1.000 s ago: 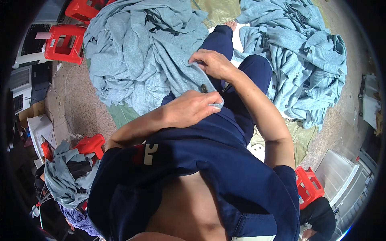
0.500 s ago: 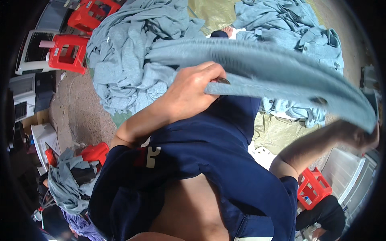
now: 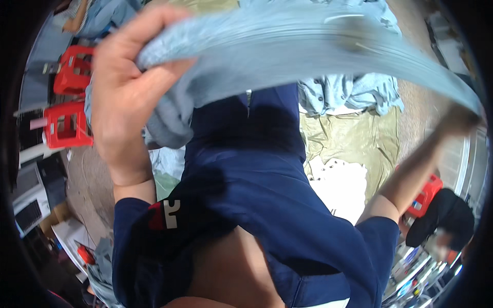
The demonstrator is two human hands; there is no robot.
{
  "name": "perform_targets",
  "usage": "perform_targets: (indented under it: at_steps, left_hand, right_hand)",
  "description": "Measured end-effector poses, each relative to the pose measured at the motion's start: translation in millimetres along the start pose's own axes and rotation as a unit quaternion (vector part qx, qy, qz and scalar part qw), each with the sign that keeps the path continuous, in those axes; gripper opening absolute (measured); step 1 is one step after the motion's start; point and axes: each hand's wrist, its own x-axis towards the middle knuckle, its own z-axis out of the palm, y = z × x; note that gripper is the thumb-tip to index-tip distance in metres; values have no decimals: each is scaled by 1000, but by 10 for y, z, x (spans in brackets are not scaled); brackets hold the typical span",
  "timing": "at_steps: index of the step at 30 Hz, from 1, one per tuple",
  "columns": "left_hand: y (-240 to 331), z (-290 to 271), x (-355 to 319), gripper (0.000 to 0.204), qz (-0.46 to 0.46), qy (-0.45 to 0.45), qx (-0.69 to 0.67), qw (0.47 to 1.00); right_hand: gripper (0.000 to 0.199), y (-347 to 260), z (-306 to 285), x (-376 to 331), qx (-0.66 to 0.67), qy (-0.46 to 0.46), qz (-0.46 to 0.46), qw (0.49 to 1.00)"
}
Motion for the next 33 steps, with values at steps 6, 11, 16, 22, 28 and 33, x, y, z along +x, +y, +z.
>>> perform_targets:
  at_steps: [6, 11, 16, 22, 28, 33]
  left_hand:
    - [-1378, 0, -690, 39, -262, -266, -77, 924]
    - [-1618, 138, -1122, 51, -340, -318, -52, 884]
    - [-1670, 172, -1413, 62, -374, -268, -25, 888]
    - [-1578, 301, -1409, 65, -403, -284, 4, 870]
    - [-1433, 353, -1277, 50, -393, -302, 48, 867]
    - [-1442, 247, -1462, 54, -403, -277, -14, 872]
  right_hand:
    - [36, -3063, -870, -1676, 475, -327, 72, 814]
    - [35, -3436, -1296, -2277, 507, -446, 103, 730]
    - [14, -3491, -1380, -2393, 549, -540, 420, 481]
    - [53, -3693, -1129, -1729, 397, -590, 397, 580]
    - [51, -3802, -850, -1708, 402, -651, 351, 539]
    - [11, -3727, -1062, -1670, 542, -536, 605, 228]
